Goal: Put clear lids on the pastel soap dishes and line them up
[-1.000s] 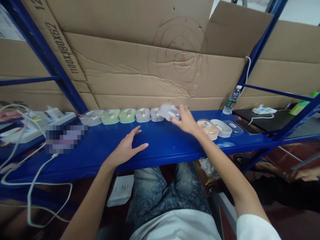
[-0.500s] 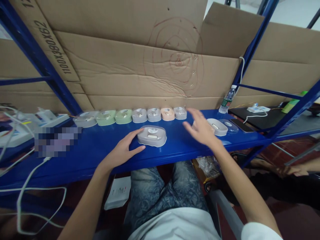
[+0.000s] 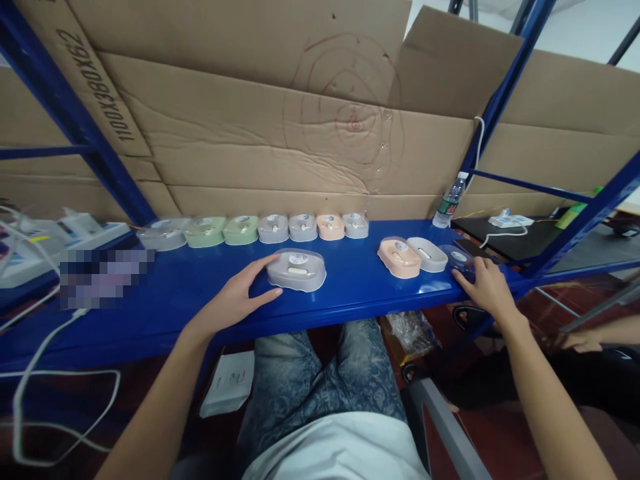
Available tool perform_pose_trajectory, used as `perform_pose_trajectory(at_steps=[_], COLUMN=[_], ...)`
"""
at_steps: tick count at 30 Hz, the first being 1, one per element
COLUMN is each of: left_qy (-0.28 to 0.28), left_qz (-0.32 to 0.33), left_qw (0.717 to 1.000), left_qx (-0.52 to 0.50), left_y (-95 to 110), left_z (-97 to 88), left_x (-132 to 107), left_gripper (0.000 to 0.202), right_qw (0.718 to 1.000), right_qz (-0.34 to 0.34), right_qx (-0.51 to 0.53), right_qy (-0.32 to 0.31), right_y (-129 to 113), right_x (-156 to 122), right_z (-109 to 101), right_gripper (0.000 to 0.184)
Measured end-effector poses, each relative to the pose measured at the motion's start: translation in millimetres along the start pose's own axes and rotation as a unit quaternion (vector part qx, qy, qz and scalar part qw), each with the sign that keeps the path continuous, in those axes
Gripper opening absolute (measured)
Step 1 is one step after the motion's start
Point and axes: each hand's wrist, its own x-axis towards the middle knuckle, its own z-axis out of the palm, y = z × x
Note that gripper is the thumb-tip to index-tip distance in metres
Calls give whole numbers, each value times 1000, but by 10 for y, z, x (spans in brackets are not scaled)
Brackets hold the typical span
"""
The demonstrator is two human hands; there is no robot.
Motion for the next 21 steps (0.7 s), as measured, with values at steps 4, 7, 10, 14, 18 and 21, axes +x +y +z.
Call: perform_pose_trajectory(at_steps=[4, 7, 10, 14, 18, 21], left_qy=[0, -1, -1, 1, -1, 1], left_qz=[-2, -1, -5, -4, -3, -6], left_qw=[1000, 1000, 1000, 1000, 1000, 1000], left_qx=[-2, -2, 0, 0, 1, 1], left_y=[15, 14, 11, 11, 16, 19], left_z=[-10, -12, -11, -10, -12, -14], left_x=[-1, -1, 3, 8, 12, 13], left_gripper=[68, 68, 69, 69, 70, 71], right_qw=[998, 997, 994, 983, 973, 972], right_qz=[19, 59, 98, 150, 107, 13], right_qx=[49, 46, 40, 81, 151, 183], right_qy=[20, 7, -6, 61, 136, 144], right_y=[-5, 14, -8, -161, -441, -618], right_x=[-42, 7, 86, 233, 421, 520], right_z=[-12, -30, -88, -187, -187, -102], right_gripper=[39, 51, 68, 63, 60, 56])
